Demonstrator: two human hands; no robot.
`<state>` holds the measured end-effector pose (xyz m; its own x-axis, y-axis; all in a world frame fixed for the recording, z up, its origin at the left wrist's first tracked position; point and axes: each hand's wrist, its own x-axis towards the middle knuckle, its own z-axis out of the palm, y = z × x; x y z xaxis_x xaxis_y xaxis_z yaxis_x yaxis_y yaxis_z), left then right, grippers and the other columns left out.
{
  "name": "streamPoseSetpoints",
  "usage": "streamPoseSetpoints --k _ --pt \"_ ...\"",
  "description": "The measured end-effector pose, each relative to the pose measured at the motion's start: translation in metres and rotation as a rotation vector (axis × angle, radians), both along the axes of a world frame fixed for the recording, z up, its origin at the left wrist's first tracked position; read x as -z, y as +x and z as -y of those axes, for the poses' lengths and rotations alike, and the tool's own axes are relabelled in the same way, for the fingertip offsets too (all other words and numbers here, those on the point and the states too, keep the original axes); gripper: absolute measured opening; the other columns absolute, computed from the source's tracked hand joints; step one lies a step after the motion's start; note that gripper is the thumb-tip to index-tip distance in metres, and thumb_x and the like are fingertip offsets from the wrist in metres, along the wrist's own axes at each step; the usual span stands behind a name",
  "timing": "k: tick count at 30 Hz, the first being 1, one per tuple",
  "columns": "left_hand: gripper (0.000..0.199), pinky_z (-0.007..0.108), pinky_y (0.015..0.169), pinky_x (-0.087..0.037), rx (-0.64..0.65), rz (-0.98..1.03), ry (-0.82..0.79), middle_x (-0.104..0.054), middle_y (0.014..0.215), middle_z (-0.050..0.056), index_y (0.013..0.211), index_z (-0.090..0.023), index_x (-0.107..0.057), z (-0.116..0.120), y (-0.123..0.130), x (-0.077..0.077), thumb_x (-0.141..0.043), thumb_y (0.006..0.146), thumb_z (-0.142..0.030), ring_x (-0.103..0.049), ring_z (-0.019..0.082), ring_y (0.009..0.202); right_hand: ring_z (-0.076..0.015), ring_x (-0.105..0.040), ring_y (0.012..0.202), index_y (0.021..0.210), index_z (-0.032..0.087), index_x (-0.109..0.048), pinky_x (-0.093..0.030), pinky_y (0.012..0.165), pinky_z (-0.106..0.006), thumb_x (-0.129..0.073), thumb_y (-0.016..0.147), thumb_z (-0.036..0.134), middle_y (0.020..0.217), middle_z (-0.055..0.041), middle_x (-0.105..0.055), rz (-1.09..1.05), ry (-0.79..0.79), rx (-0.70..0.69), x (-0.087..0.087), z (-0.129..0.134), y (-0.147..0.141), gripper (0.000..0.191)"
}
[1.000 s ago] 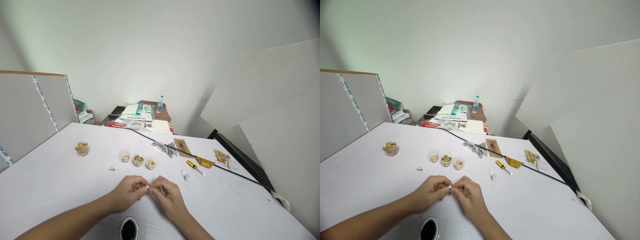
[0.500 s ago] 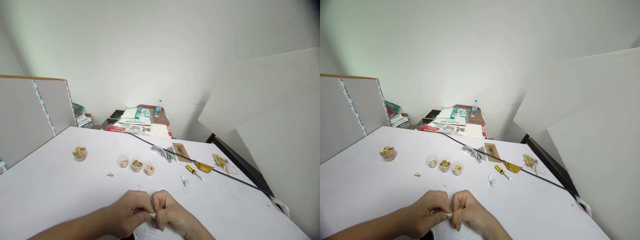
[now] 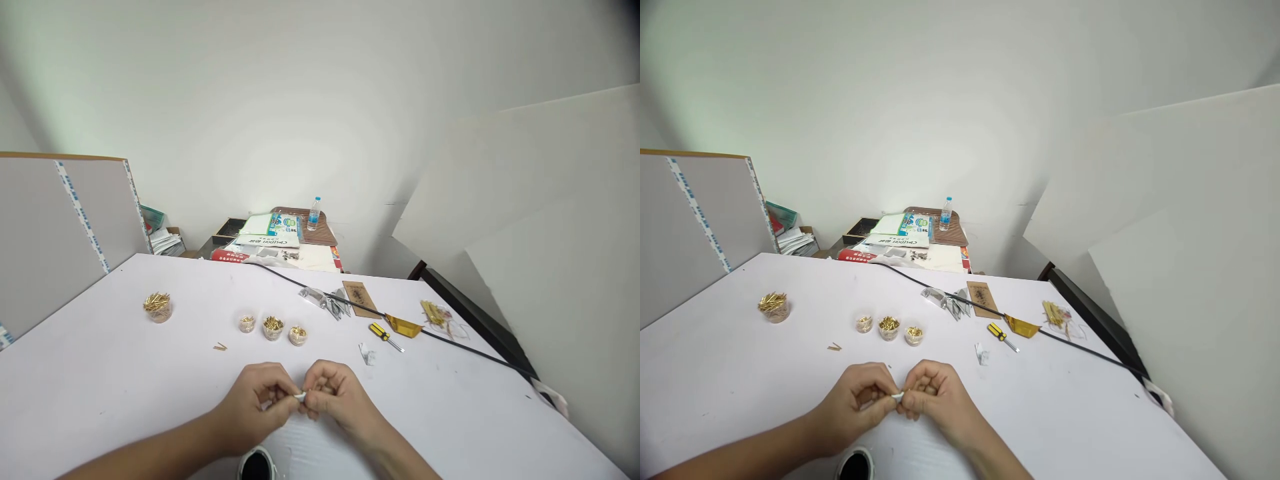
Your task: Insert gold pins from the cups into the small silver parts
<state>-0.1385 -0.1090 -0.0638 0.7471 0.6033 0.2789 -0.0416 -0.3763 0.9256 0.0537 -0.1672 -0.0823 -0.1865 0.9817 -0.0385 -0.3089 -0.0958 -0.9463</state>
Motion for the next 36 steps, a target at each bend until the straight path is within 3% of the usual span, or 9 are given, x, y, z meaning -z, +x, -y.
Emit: streamPoseSetpoints --k 3,6,10,13,18,21,25,31,36 --pt "0.024 0.026 0.062 -0.045 0.010 0.016 -0.345 -0.064 0.074 0.006 0.086 -0.014 -0.064 -0.003 0.005 0.005 -0.071 0.085 -0.037 -0.057 0.014 0.066 -0.0114 -0.057 0.060 0.083 0.014 -0.064 -0.045 0.060 -0.024 -0.083 0.074 0.049 0.066 -0.0024 -0.064 0.093 0.049 0.037 -0.004 0.001 0.003 0.041" --pt "0.036 0.022 0.055 -0.036 0.045 -0.022 -0.524 -0.053 0.061 -0.001 0.090 -0.014 -0.059 -0.006 0.005 0.004 -0.071 0.086 -0.047 -0.045 0.009 0.056 -0.0122 -0.055 0.066 0.089 0.015 -0.063 -0.046 0.065 -0.026 -0.078 0.080 0.051 0.070 -0.0012 -0.062 0.134 0.093 0.094 -0.006 0.005 0.001 0.040" --pt "0.042 0.020 0.055 -0.029 0.136 -0.013 -0.640 -0.048 0.064 -0.003 0.090 -0.014 -0.055 -0.008 0.004 0.003 -0.071 0.086 -0.052 -0.041 0.006 0.054 -0.0130 -0.057 0.071 0.089 0.017 -0.062 -0.047 0.069 -0.026 -0.075 0.083 0.049 0.077 -0.0019 -0.062 0.179 0.157 0.104 -0.003 0.010 -0.003 0.036" --pt "0.045 0.020 0.054 -0.027 0.225 0.001 -0.739 -0.048 0.073 -0.002 0.090 -0.014 -0.054 -0.008 0.002 0.006 -0.073 0.084 -0.054 -0.041 0.004 0.053 -0.0147 -0.061 0.077 0.091 0.017 -0.063 -0.050 0.072 -0.027 -0.071 0.088 0.045 0.085 -0.0048 -0.066 0.321 0.305 0.163 -0.002 0.014 -0.005 0.029" --pt "0.044 0.022 0.061 -0.039 0.319 0.029 -0.773 -0.052 0.088 0.003 0.097 -0.013 -0.063 -0.003 0.002 0.009 -0.075 0.083 -0.053 -0.047 0.006 0.064 -0.0165 -0.068 0.085 0.121 0.021 -0.065 -0.054 0.083 -0.031 -0.060 0.098 0.031 0.089 -0.0056 -0.072 0.515 0.638 0.100 -0.007 0.017 -0.001 0.026" --pt "0.042 0.023 0.059 -0.039 0.332 -0.025 -0.775 -0.054 0.089 0.004 0.097 -0.013 -0.067 -0.004 0.001 0.009 -0.075 0.083 -0.052 -0.046 0.006 0.060 -0.0161 -0.064 0.080 0.129 0.023 -0.065 -0.052 0.074 -0.029 -0.055 0.100 0.026 0.087 -0.0058 -0.072 0.604 0.785 0.071 -0.009 0.016 0.003 0.031" --pt "0.044 0.023 0.055 -0.036 0.337 -0.073 -0.844 -0.053 0.083 0.003 0.091 -0.011 -0.068 -0.006 0.001 0.007 -0.079 0.078 -0.052 -0.040 0.005 0.057 -0.0159 -0.065 0.081 0.127 0.022 -0.066 -0.053 0.075 -0.028 -0.058 0.099 0.029 0.089 -0.0063 -0.072 0.624 0.747 0.041 -0.009 0.016 0.004 0.030" --pt "0.046 0.020 0.052 -0.023 0.207 -0.016 -1.030 -0.049 0.072 0.002 0.078 -0.012 -0.060 -0.001 0.007 0.008 -0.082 0.076 -0.052 -0.034 0.006 0.059 -0.0139 -0.065 0.074 0.113 0.019 -0.068 -0.052 0.073 -0.027 -0.056 0.099 0.024 0.083 -0.0053 -0.071 0.686 0.766 0.198 -0.011 0.019 0.002 0.020" --pt "0.044 0.020 0.052 -0.020 0.267 -0.071 -1.065 -0.047 0.072 0.002 0.083 -0.011 -0.062 -0.006 0.006 0.002 -0.083 0.076 -0.049 -0.030 0.006 0.059 -0.0137 -0.066 0.075 0.114 0.020 -0.069 -0.054 0.078 -0.027 -0.065 0.094 0.030 0.083 -0.0023 -0.070 0.589 0.608 0.171 -0.017 0.020 0.000 0.023"
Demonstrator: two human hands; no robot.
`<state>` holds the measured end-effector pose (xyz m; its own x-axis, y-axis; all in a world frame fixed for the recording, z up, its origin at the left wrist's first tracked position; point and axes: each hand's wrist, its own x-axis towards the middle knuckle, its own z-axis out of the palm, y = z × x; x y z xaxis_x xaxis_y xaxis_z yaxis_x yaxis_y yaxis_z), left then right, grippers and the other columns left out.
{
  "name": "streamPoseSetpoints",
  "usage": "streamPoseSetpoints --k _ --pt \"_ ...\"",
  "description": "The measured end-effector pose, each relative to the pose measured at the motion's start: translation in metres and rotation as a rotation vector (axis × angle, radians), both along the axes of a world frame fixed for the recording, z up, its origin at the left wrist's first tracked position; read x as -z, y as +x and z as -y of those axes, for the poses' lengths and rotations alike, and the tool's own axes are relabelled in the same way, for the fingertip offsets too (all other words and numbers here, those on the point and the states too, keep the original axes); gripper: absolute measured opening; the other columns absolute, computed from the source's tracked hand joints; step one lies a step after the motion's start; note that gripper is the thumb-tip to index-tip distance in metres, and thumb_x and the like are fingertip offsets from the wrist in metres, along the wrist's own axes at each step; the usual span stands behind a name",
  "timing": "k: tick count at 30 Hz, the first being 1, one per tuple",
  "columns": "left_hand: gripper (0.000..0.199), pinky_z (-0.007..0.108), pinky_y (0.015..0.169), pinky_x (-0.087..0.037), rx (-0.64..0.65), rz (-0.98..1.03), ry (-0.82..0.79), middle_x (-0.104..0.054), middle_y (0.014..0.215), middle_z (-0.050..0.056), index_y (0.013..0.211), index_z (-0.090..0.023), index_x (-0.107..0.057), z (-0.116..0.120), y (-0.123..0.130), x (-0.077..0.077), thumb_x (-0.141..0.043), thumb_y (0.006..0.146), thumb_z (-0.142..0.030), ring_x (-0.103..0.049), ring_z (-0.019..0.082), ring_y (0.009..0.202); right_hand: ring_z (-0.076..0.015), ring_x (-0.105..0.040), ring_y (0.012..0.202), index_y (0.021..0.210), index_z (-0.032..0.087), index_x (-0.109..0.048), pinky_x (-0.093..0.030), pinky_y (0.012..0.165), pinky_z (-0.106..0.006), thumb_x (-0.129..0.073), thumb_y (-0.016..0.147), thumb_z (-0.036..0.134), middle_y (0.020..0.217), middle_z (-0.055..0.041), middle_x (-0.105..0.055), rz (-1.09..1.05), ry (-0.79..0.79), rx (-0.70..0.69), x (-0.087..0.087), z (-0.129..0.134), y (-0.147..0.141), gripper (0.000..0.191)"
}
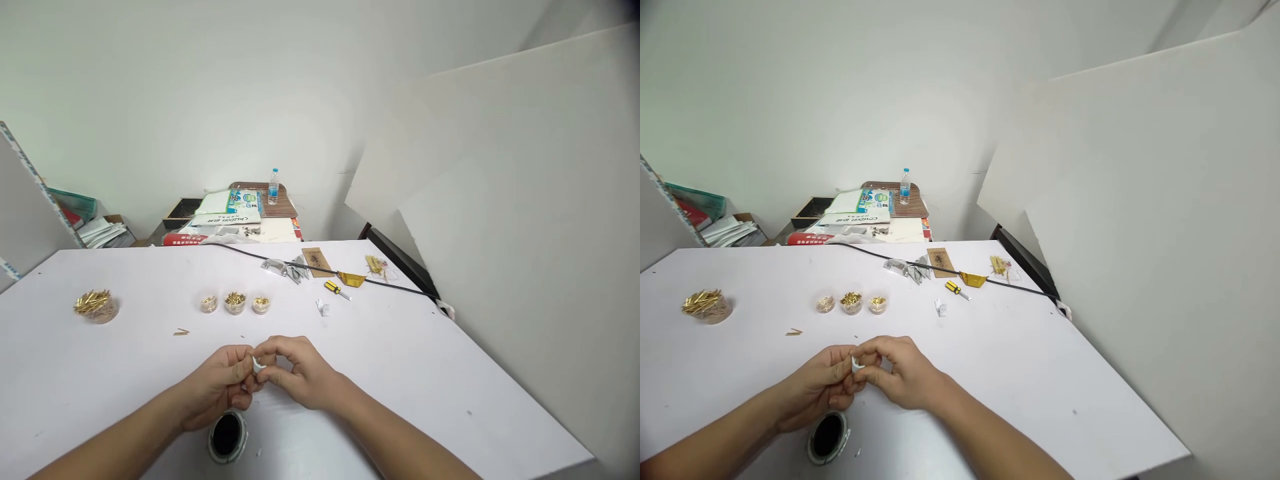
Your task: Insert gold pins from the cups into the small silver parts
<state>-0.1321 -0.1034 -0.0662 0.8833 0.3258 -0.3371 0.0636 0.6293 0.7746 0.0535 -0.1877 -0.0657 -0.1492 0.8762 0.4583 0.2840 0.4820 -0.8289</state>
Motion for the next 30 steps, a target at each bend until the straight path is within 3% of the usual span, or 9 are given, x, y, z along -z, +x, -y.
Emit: streamPoseSetpoints --k 3,8,12,17,23,30 --pt "0.047 0.020 0.052 -0.019 0.022 -0.012 0.022 -0.047 0.074 0.002 0.092 -0.010 -0.066 -0.003 -0.001 -0.001 -0.084 0.074 -0.049 -0.030 0.006 0.060 -0.0138 -0.065 0.075 0.118 0.021 -0.070 -0.053 0.077 -0.027 -0.062 0.096 0.035 0.082 -0.0023 -0.069 0.014 0.005 -0.019 0.000 -0.002 -0.002 0.027" --pt "0.044 0.020 0.052 -0.019 -0.040 0.011 -0.031 -0.040 0.071 -0.001 0.093 -0.011 -0.064 0.003 0.003 0.006 -0.078 0.080 -0.052 -0.027 0.007 0.060 -0.0139 -0.063 0.075 0.114 0.020 -0.071 -0.052 0.074 -0.027 -0.063 0.095 0.032 0.082 -0.0037 -0.068 0.041 0.097 0.095 0.007 -0.004 -0.006 0.024" --pt "0.049 0.020 0.052 -0.019 -0.095 0.026 -0.021 -0.037 0.070 -0.002 0.100 -0.012 -0.063 0.005 0.005 0.013 -0.074 0.082 -0.057 -0.026 0.007 0.059 -0.0140 -0.063 0.076 0.108 0.018 -0.069 -0.051 0.074 -0.027 -0.066 0.092 0.030 0.085 -0.0035 -0.069 0.045 0.044 0.146 0.008 -0.004 -0.007 0.020" --pt "0.049 0.020 0.052 -0.019 -0.124 0.008 -0.013 -0.042 0.075 -0.001 0.088 -0.014 -0.055 -0.001 0.003 0.018 -0.070 0.084 -0.060 -0.029 0.007 0.060 -0.0131 -0.061 0.075 0.102 0.018 -0.066 -0.049 0.072 -0.025 -0.063 0.093 0.028 0.083 -0.0021 -0.068 0.035 -0.073 0.126 0.009 -0.004 -0.005 0.014" --pt "0.048 0.022 0.052 -0.016 -0.075 0.006 0.088 -0.044 0.069 -0.001 0.081 -0.013 -0.051 -0.001 0.003 0.012 -0.079 0.079 -0.052 -0.028 0.006 0.057 -0.0122 -0.062 0.070 0.094 0.017 -0.062 -0.048 0.066 -0.024 -0.059 0.095 0.030 0.077 -0.0009 -0.068 0.019 -0.200 0.098 0.011 -0.005 -0.003 0.013" --pt "0.048 0.022 0.052 -0.017 -0.101 -0.029 0.067 -0.046 0.069 -0.001 0.084 -0.015 -0.049 0.001 0.003 0.003 -0.081 0.076 -0.050 -0.032 0.006 0.058 -0.0120 -0.058 0.056 0.083 0.018 -0.055 -0.041 0.051 -0.022 -0.052 0.099 0.032 0.065 -0.0010 -0.066 0.029 -0.166 0.115 0.016 -0.005 -0.006 0.021"
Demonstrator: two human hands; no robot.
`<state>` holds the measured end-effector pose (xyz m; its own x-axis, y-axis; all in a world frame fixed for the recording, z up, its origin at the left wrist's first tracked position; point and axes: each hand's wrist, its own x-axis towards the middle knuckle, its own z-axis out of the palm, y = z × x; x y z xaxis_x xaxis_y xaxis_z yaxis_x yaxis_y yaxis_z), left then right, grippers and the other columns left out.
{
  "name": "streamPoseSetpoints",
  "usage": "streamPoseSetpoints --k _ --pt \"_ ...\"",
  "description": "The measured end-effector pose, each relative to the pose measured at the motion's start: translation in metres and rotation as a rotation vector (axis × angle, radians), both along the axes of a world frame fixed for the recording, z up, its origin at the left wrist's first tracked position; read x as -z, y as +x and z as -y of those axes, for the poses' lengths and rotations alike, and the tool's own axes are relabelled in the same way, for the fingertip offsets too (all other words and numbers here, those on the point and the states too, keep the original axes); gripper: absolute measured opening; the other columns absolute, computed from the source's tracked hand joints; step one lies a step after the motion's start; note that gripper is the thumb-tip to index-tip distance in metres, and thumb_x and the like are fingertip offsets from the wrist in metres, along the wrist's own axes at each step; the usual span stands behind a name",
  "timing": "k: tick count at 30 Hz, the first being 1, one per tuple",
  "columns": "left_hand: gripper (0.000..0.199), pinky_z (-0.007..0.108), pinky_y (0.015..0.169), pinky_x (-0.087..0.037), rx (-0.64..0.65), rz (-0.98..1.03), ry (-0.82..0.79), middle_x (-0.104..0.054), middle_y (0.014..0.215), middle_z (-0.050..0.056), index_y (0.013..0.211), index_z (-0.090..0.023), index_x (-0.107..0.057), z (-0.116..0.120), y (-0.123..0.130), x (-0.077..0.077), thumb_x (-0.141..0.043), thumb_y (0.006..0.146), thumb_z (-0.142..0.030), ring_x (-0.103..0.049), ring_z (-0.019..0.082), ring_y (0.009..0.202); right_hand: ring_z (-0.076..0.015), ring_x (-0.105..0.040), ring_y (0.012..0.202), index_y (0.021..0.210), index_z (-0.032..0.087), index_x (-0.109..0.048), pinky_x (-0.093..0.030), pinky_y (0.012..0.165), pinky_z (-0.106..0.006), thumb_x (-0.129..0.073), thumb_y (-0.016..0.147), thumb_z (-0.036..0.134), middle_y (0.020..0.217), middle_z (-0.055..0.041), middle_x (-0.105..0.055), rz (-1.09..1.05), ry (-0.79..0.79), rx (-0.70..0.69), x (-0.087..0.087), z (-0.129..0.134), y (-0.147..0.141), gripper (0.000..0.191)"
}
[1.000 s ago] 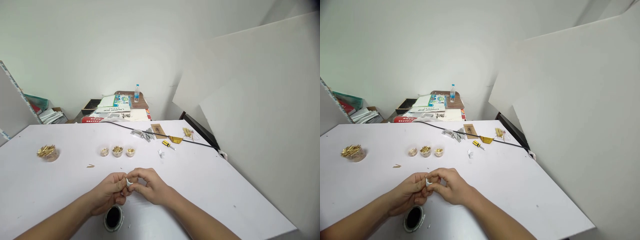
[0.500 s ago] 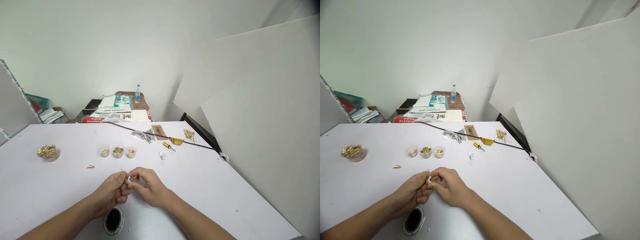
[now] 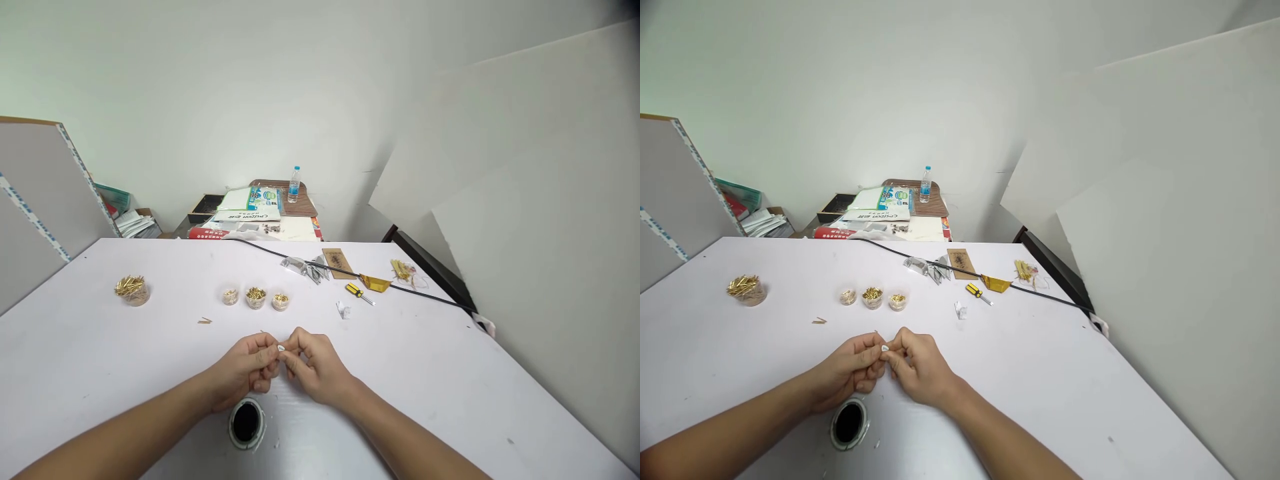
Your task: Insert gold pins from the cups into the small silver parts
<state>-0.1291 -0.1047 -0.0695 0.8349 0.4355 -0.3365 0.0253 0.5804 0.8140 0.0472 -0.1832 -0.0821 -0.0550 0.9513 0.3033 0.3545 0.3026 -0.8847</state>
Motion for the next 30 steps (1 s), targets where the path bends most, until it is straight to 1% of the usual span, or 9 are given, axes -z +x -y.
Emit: streamPoseSetpoints --k 3,6,10,15,20,23,26,28,30 --pt "0.046 0.021 0.052 -0.018 -0.048 -0.023 -0.005 -0.047 0.072 -0.001 0.087 -0.016 -0.049 -0.001 0.001 0.001 -0.082 0.075 -0.046 -0.035 0.007 0.060 -0.0131 -0.057 0.060 0.081 0.019 -0.056 -0.045 0.057 -0.025 -0.054 0.099 0.032 0.066 -0.0016 -0.064 0.101 0.132 0.022 0.004 -0.004 0.001 0.022" --pt "0.044 0.021 0.051 -0.017 -0.087 -0.036 0.013 -0.045 0.071 -0.003 0.087 -0.016 -0.049 -0.001 0.003 0.006 -0.082 0.073 -0.043 -0.033 0.007 0.059 -0.0159 -0.058 0.073 0.098 0.019 -0.065 -0.048 0.070 -0.029 -0.062 0.093 0.026 0.078 -0.0038 -0.063 0.204 0.256 0.061 0.002 -0.007 0.002 0.009" --pt "0.043 0.022 0.050 -0.018 -0.060 -0.077 0.028 -0.042 0.069 -0.004 0.091 -0.016 -0.051 0.002 0.004 0.010 -0.080 0.074 -0.044 -0.032 0.006 0.056 -0.0165 -0.056 0.079 0.118 0.022 -0.059 -0.049 0.073 -0.030 -0.063 0.082 0.012 0.087 -0.0027 -0.056 0.216 0.220 0.035 -0.004 -0.004 0.000 0.037" --pt "0.046 0.022 0.052 -0.022 -0.035 -0.037 0.064 -0.044 0.072 -0.003 0.094 -0.013 -0.057 0.005 0.004 0.011 -0.081 0.073 -0.047 -0.034 0.007 0.058 -0.0182 -0.058 0.083 0.132 0.022 -0.052 -0.051 0.078 -0.034 -0.057 0.082 0.008 0.087 -0.0024 -0.056 0.244 0.231 -0.011 -0.001 0.000 -0.006 0.052" --pt "0.052 0.023 0.053 -0.023 -0.048 0.008 0.042 -0.047 0.073 -0.001 0.093 -0.013 -0.058 0.005 0.005 0.013 -0.075 0.077 -0.060 -0.036 0.008 0.060 -0.0178 -0.061 0.078 0.151 0.029 -0.039 -0.053 0.081 -0.036 -0.057 0.083 0.008 0.075 0.0023 -0.052 0.211 0.367 0.113 0.005 -0.004 -0.001 0.073" --pt "0.056 0.023 0.052 -0.023 -0.081 -0.011 0.012 -0.049 0.077 0.001 0.093 -0.014 -0.058 0.005 0.005 0.016 -0.075 0.074 -0.064 -0.039 0.008 0.061 -0.0215 -0.067 0.105 0.157 0.031 -0.030 -0.048 0.102 -0.045 -0.058 0.091 0.015 0.076 0.0025 -0.052 0.023 0.399 0.295 0.002 -0.007 0.011 0.073" --pt "0.055 0.023 0.053 -0.024 -0.047 -0.030 0.043 -0.051 0.076 0.001 0.093 -0.013 -0.059 0.006 0.004 0.017 -0.073 0.076 -0.064 -0.038 0.008 0.058 -0.0268 -0.038 0.146 0.162 0.030 -0.008 -0.031 0.117 -0.055 -0.062 0.094 0.031 0.131 -0.0107 -0.058 -0.021 0.263 0.379 -0.005 -0.008 0.024 0.087" --pt "0.055 0.024 0.053 -0.024 -0.024 -0.036 0.062 -0.052 0.075 0.001 0.092 -0.013 -0.059 0.006 0.004 0.017 -0.072 0.077 -0.064 -0.039 0.007 0.058 -0.0291 -0.012 0.155 0.162 0.030 0.000 -0.022 0.121 -0.058 -0.068 0.090 0.040 0.164 -0.0133 -0.022 0.070 0.183 0.447 -0.011 -0.009 0.032 0.100" --pt "0.055 0.024 0.053 -0.024 -0.013 -0.044 0.073 -0.052 0.075 0.001 0.091 -0.013 -0.059 0.006 0.004 0.016 -0.073 0.076 -0.064 -0.039 0.008 0.059 -0.0304 -0.002 0.156 0.163 0.029 -0.009 -0.017 0.121 -0.061 -0.066 0.091 0.041 0.168 -0.0104 -0.005 0.161 0.185 0.564 -0.018 -0.011 0.044 0.092"
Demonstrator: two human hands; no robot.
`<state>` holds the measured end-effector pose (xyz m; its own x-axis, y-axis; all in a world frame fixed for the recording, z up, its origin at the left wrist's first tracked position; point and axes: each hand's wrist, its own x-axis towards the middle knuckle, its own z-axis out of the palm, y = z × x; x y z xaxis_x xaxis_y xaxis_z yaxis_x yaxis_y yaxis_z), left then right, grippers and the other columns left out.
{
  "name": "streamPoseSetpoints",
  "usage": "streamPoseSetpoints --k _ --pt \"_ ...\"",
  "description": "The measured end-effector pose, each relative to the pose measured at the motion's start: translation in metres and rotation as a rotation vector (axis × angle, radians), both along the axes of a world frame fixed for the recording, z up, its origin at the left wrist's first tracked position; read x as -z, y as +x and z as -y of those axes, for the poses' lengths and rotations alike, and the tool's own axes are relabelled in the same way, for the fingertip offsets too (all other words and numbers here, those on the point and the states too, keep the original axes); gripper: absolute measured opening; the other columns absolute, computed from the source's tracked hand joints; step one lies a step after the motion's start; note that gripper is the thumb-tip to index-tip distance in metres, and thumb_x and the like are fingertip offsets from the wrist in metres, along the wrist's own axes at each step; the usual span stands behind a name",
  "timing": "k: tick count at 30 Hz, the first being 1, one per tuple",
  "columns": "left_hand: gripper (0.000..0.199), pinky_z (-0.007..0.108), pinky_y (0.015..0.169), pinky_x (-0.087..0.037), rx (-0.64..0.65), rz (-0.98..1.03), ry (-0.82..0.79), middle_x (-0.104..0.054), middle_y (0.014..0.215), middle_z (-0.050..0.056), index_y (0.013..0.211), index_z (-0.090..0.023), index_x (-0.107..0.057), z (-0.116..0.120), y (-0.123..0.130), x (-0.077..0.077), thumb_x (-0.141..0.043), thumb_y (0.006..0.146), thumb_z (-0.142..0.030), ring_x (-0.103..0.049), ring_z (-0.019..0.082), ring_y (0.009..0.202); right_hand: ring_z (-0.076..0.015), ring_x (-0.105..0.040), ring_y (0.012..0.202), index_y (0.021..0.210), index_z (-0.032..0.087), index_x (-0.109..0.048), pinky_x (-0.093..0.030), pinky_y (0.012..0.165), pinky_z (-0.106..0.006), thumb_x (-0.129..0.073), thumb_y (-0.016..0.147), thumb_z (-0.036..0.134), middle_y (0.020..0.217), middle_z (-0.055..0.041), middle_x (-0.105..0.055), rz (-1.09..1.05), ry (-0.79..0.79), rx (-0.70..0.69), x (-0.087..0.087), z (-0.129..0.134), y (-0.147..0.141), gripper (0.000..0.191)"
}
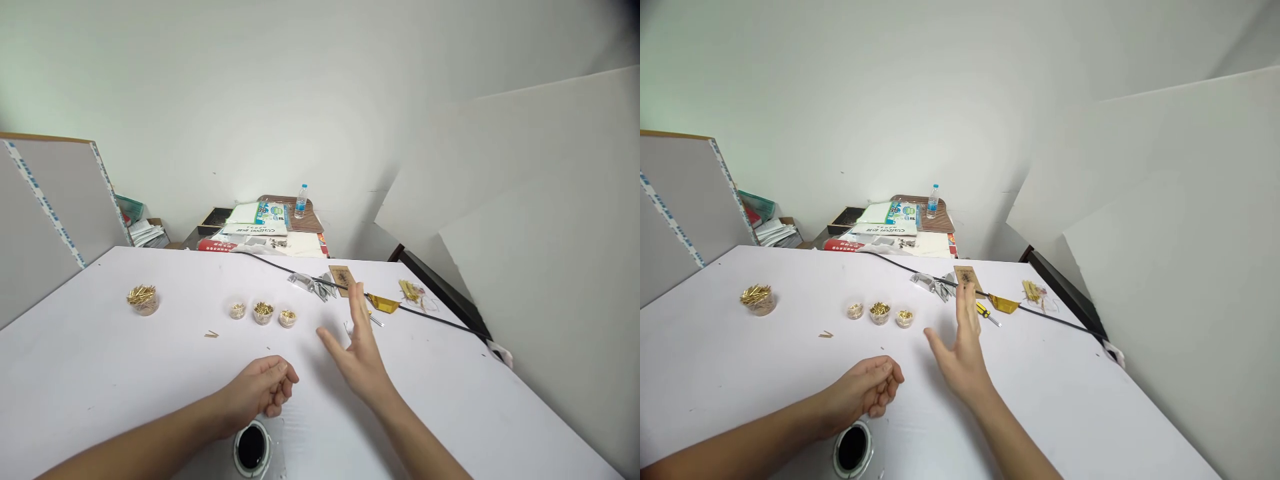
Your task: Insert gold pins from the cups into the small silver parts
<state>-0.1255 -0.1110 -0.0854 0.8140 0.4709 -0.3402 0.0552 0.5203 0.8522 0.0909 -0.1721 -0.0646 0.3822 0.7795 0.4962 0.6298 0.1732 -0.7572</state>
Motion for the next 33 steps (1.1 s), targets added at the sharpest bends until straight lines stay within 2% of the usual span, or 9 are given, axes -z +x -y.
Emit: streamPoseSetpoints --k 4,6,8,10,13,18,24,27,33 --pt "0.050 0.024 0.053 -0.025 0.022 -0.038 0.047 -0.053 0.074 0.001 0.090 -0.013 -0.059 -0.001 0.000 -0.003 -0.075 0.076 -0.058 -0.039 0.008 0.058 -0.0323 -0.037 0.144 0.139 0.025 -0.058 -0.036 0.113 -0.054 -0.060 0.091 0.042 0.157 -0.0119 -0.040 0.055 0.043 0.183 -0.016 -0.001 0.042 0.051" --pt "0.045 0.024 0.054 -0.026 0.034 -0.053 0.074 -0.053 0.074 0.001 0.090 -0.013 -0.059 -0.001 0.001 -0.003 -0.075 0.077 -0.053 -0.039 0.007 0.057 -0.0298 -0.061 0.115 0.126 0.021 -0.067 -0.050 0.094 -0.046 -0.056 0.091 0.041 0.134 -0.0139 -0.062 0.030 -0.097 0.194 -0.021 0.003 0.066 0.042" --pt "0.042 0.024 0.054 -0.027 0.039 -0.064 0.088 -0.053 0.074 0.001 0.090 -0.013 -0.059 -0.001 0.001 -0.003 -0.075 0.078 -0.050 -0.039 0.007 0.056 -0.0262 -0.066 0.094 0.117 0.019 -0.072 -0.052 0.081 -0.040 -0.052 0.092 0.039 0.118 -0.0130 -0.070 0.068 -0.348 0.162 -0.021 0.008 0.083 0.037" --pt "0.040 0.024 0.054 -0.027 0.042 -0.070 0.093 -0.054 0.074 0.001 0.091 -0.013 -0.059 -0.001 0.001 -0.003 -0.074 0.079 -0.048 -0.039 0.007 0.057 -0.0261 -0.065 0.092 0.114 0.018 -0.073 -0.050 0.079 -0.038 -0.056 0.090 0.036 0.115 -0.0127 -0.070 0.189 -0.558 0.129 -0.015 0.012 0.091 0.035" --pt "0.037 0.024 0.055 -0.029 0.048 -0.074 0.111 -0.054 0.075 0.001 0.092 -0.013 -0.059 -0.001 0.000 -0.004 -0.072 0.081 -0.046 -0.040 0.007 0.057 -0.0263 -0.064 0.095 0.121 0.019 -0.070 -0.047 0.078 -0.035 -0.061 0.086 0.031 0.113 -0.0111 -0.069 0.303 -0.699 0.095 -0.002 0.014 0.089 0.038" --pt "0.036 0.023 0.055 -0.032 0.042 -0.071 0.150 -0.054 0.077 0.001 0.093 -0.013 -0.059 -0.001 -0.001 -0.002 -0.070 0.083 -0.045 -0.043 0.007 0.057 -0.0209 -0.062 0.083 0.084 0.018 -0.071 -0.045 0.071 -0.031 -0.054 0.086 0.019 0.093 -0.0079 -0.069 0.388 -0.621 -0.008 0.002 0.010 0.075 0.017" --pt "0.049 0.027 0.061 -0.044 -0.028 0.070 0.265 -0.061 0.102 0.009 0.116 -0.016 -0.054 0.003 0.000 0.002 -0.072 0.084 -0.049 -0.056 0.012 0.068 -0.0200 -0.063 0.096 0.100 0.023 -0.074 -0.051 0.079 -0.032 -0.056 0.094 0.021 0.106 -0.0074 -0.067 0.179 -0.205 -0.466 -0.026 0.017 0.019 0.019" --pt "0.052 0.032 0.069 -0.049 -0.092 0.128 0.312 -0.063 0.103 0.011 0.115 -0.015 -0.054 0.003 0.001 0.000 -0.075 0.083 -0.050 -0.061 0.017 0.077 -0.0188 -0.063 0.094 0.102 0.024 -0.073 -0.052 0.083 -0.033 -0.053 0.093 0.014 0.103 -0.0070 -0.065 0.183 -0.181 -0.613 -0.030 0.017 -0.012 0.024" --pt "0.047 0.032 0.073 -0.050 -0.131 0.134 0.313 -0.066 0.093 0.011 0.116 -0.012 -0.060 -0.003 0.000 0.005 -0.073 0.086 -0.046 -0.063 0.021 0.086 -0.0172 -0.060 0.085 0.094 0.020 -0.065 -0.049 0.076 -0.031 -0.061 0.086 0.014 0.094 -0.0047 -0.066 -0.029 -0.190 -0.507 -0.004 0.010 -0.031 0.011"
